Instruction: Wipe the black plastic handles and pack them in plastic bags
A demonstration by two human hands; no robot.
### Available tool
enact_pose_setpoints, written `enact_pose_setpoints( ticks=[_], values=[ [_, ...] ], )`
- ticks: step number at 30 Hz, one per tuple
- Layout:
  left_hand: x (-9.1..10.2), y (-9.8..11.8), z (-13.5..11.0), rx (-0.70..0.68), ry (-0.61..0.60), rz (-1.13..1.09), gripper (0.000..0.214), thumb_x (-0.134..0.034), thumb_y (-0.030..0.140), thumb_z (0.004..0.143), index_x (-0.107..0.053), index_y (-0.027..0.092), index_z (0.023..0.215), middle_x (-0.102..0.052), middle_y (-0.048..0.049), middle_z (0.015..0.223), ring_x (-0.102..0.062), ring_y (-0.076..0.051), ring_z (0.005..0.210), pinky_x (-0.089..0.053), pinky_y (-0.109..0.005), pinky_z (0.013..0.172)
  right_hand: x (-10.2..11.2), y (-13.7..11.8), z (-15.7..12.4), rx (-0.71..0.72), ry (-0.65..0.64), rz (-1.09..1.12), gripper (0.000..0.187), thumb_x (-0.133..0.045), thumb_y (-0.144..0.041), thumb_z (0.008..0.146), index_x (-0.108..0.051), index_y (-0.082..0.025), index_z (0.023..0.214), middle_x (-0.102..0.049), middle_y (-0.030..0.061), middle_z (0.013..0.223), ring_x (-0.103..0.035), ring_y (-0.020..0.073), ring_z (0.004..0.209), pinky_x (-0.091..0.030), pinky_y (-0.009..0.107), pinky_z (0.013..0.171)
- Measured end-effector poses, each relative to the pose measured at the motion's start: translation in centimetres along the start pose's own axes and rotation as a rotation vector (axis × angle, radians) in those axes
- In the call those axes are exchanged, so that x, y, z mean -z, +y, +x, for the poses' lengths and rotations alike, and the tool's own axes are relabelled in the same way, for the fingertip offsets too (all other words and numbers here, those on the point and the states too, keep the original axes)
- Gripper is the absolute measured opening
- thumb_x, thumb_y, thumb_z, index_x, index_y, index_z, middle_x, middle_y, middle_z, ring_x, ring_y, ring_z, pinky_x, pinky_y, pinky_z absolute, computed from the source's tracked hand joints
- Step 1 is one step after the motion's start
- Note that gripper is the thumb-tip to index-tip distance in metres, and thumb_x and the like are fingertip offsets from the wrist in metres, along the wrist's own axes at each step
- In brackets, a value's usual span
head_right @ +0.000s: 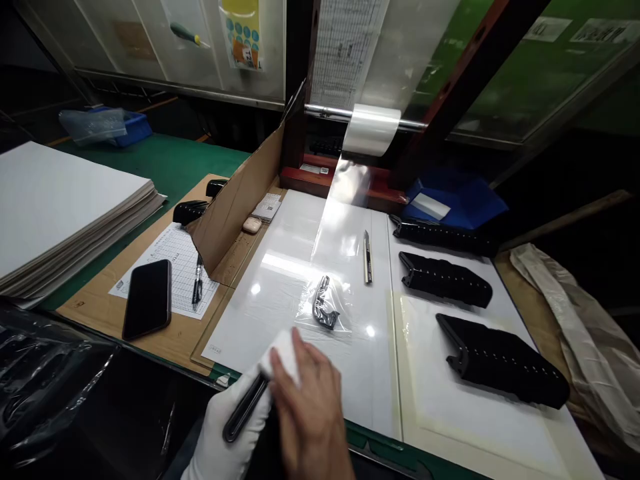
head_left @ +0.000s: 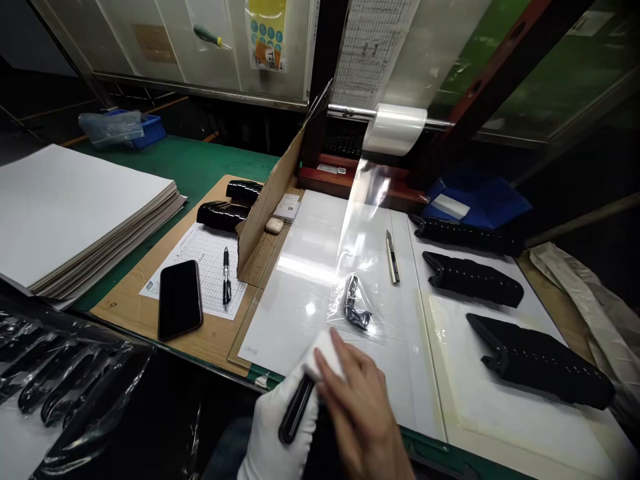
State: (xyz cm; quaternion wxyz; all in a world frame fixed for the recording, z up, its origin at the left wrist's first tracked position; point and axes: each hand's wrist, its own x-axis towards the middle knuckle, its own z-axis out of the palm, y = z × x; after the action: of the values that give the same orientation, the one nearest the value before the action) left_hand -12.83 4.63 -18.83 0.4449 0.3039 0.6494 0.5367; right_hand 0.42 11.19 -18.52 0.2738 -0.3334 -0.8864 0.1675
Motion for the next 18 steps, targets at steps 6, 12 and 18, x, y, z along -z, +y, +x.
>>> enact_pose_setpoints(
  ticks=[6, 12, 18],
  values=[
    [0.5, -0.7, 0.0, -0.109, -0.071, 0.071, 0.038, -0.07, 0.042, 0.085, -0.076, 0.018, 0.114, -0.079, -0.0138, 0.099, -0.074, -0.031, 0.087, -0.059, -0.04, 0.089, -1.0, -0.1, 0.0, 0.039, 0.139, -0.028, 0.055, -0.05, -0.018, 0.099, -0.043, -0.034, 0.151, -0.046, 0.0085, 0.154, -0.055, 0.0319, 0.126, -0.058, 0.045, 0.085],
    [1.0, -0.7, 0.1, -0.173, 0.125, 0.08, 0.032, -0.067, 0.034, 0.09, -0.075, 0.024, 0.119, -0.075, -0.0115, 0.12, -0.07, -0.032, 0.113, -0.055, -0.036, 0.101, -0.4, -0.7, 1.2, -0.099, 0.071, 0.185, 0.051, -0.049, -0.015, 0.1, -0.049, -0.034, 0.147, -0.04, 0.0095, 0.157, -0.044, 0.0305, 0.137, -0.051, 0.053, 0.099],
    [1.9, 0.9, -0.3, -0.071, 0.256, 0.067, 0.034, -0.069, 0.045, 0.087, -0.076, 0.026, 0.115, -0.078, -0.0066, 0.116, -0.073, -0.029, 0.108, -0.058, -0.032, 0.098, -0.6, 0.6, 12.0, -0.459, -0.057, 0.529, 0.044, -0.057, -0.054, 0.097, -0.061, -0.034, 0.135, -0.042, 0.0055, 0.156, -0.032, 0.0308, 0.147, -0.035, 0.06, 0.116]
  ],
)
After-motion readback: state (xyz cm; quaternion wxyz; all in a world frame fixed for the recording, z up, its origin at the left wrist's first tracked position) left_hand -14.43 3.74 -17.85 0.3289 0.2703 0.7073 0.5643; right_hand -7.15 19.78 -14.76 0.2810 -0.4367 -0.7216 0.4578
